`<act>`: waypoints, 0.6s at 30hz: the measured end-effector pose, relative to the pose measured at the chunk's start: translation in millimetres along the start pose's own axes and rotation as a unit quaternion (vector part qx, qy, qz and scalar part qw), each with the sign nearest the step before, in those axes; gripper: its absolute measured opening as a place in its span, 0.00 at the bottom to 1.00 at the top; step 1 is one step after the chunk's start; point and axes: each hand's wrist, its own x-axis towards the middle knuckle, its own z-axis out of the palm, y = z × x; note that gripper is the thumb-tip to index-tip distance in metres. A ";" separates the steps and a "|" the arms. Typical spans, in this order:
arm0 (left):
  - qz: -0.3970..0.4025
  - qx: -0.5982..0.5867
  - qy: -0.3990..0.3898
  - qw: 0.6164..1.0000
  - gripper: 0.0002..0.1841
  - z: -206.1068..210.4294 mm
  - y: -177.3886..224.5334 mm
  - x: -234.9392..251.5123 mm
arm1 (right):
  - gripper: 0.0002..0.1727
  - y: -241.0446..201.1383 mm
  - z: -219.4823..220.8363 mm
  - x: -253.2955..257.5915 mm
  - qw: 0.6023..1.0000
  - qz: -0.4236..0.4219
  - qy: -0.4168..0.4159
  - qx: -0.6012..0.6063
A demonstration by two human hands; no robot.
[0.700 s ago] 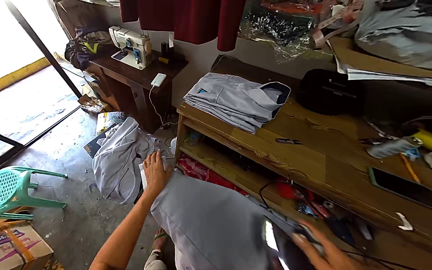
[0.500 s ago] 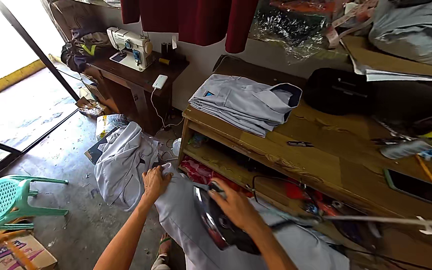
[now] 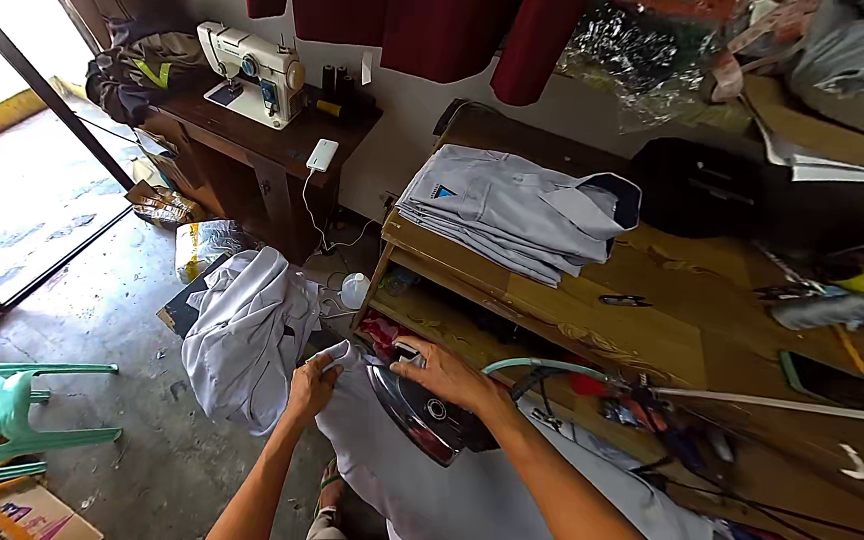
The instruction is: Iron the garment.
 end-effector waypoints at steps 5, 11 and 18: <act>0.016 -0.054 -0.005 0.998 0.18 -5.7 -10.3 7.1 | 0.37 6.0 -7.4 -0.6 0.997 0.073 -0.022 -0.007; 0.043 -0.154 -0.024 0.987 0.15 -9.7 -24.7 12.3 | 0.33 13.7 2.9 -17.9 0.998 -0.040 -0.039 -0.012; 0.043 -0.182 -0.020 0.982 0.13 -10.1 -24.8 10.5 | 0.27 2.3 -7.3 20.4 0.994 0.110 -0.014 -0.021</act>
